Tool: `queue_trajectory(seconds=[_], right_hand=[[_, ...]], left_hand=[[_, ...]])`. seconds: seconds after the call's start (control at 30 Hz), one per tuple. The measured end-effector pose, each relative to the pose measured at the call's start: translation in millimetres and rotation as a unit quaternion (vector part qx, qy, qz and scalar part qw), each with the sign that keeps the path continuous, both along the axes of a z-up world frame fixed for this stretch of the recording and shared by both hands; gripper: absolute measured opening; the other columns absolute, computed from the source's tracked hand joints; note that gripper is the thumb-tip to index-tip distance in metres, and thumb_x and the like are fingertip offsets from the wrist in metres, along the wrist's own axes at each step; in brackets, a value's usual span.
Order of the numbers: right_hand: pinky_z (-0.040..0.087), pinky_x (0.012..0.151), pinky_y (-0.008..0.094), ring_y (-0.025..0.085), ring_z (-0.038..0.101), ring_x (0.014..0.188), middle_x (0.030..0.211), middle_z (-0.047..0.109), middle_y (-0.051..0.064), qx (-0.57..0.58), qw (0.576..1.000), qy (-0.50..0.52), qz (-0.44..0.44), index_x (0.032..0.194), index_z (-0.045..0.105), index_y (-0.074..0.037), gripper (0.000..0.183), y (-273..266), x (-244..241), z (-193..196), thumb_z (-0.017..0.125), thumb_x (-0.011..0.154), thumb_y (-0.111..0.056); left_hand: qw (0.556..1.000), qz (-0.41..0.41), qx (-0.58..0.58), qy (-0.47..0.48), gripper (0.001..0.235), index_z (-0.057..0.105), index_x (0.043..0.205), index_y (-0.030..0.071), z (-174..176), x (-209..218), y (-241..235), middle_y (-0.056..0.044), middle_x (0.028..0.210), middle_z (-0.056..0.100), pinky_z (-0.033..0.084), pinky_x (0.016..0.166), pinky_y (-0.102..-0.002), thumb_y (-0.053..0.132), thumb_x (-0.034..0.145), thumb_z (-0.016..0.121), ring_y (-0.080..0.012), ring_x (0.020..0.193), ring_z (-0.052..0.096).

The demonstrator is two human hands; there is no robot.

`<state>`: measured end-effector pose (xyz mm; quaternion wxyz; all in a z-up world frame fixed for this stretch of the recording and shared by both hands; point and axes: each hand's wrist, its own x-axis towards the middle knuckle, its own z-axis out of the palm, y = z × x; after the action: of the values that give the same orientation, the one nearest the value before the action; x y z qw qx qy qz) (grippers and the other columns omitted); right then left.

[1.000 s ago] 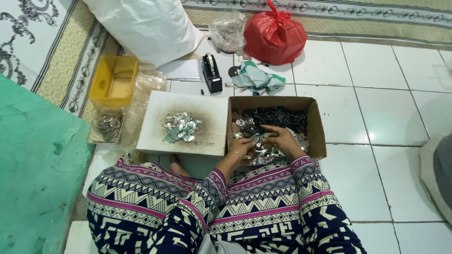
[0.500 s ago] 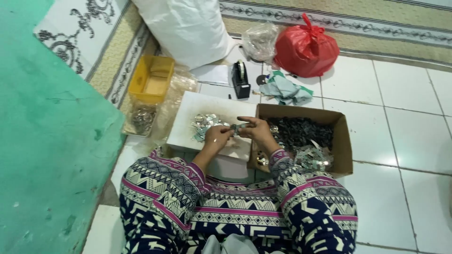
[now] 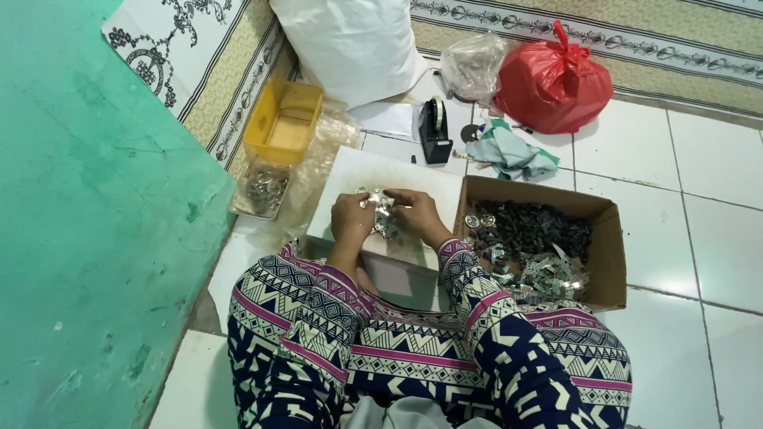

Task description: Organizing and sorting small metal components from a box onto a flat surface.

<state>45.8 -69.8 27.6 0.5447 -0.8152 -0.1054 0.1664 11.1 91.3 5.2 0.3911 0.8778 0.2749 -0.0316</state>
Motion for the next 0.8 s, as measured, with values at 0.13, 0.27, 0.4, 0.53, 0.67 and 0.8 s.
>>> queue_trajectory(seconds=[0.13,0.27,0.4,0.53,0.67,0.8], right_hand=[[0.056,0.099,0.045,0.031,0.069,0.116,0.118,0.076,0.012,-0.002,1.000,-0.006,-0.021,0.124,0.075,-0.021,0.048,-26,11,-9,0.073,0.081,0.000],[0.057,0.095,0.046,0.035,0.069,0.114,0.117,0.074,0.018,0.011,0.998,-0.028,-0.052,0.126,0.074,-0.011,0.047,-79,16,-6,0.073,0.082,0.006],[0.057,0.094,0.051,0.043,0.068,0.114,0.117,0.074,0.023,-0.112,0.990,-0.046,-0.075,0.124,0.075,-0.006,0.042,-158,-2,17,0.076,0.083,0.003],[0.057,0.094,0.050,0.040,0.067,0.116,0.120,0.075,0.018,-0.204,0.974,-0.015,-0.095,0.124,0.076,-0.009,0.038,-237,-32,21,0.075,0.087,-0.003],[0.059,0.094,0.050,0.036,0.071,0.111,0.113,0.078,0.016,-0.353,0.933,-0.016,-0.068,0.123,0.076,-0.010,0.037,-302,-50,-5,0.074,0.086,-0.008],[0.058,0.094,0.050,0.037,0.073,0.107,0.105,0.080,0.014,-0.414,0.910,-0.006,-0.030,0.122,0.077,-0.015,0.037,-335,-55,-57,0.070,0.085,-0.013]], left_hand=[[0.996,0.003,-0.026,-0.082,0.034,0.075,0.125,0.016,15,-9,-7,-0.013,0.121,0.067,0.054,0.100,-0.047,0.025,0.093,0.068,-0.0374,0.116,0.067],[0.973,-0.034,-0.021,-0.228,0.029,0.074,0.121,0.013,6,-13,-28,-0.012,0.112,0.067,0.057,0.091,-0.044,0.018,0.092,0.070,-0.0321,0.097,0.072],[0.948,-0.174,-0.019,-0.265,0.026,0.075,0.117,0.014,15,-28,-64,-0.012,0.104,0.069,0.059,0.085,-0.042,0.014,0.092,0.069,-0.0341,0.094,0.073],[0.937,-0.270,-0.028,-0.220,0.026,0.073,0.120,0.015,19,-33,-98,-0.009,0.103,0.071,0.060,0.084,-0.040,0.017,0.095,0.066,-0.0267,0.090,0.074],[0.917,-0.347,-0.013,-0.197,0.026,0.073,0.118,0.015,32,-37,-138,-0.011,0.102,0.072,0.056,0.088,-0.046,0.018,0.093,0.066,-0.0319,0.094,0.073],[0.891,-0.416,-0.043,-0.176,0.025,0.075,0.114,0.009,0,-31,-188,-0.016,0.103,0.072,0.058,0.091,-0.047,0.013,0.090,0.066,-0.0377,0.101,0.072]])
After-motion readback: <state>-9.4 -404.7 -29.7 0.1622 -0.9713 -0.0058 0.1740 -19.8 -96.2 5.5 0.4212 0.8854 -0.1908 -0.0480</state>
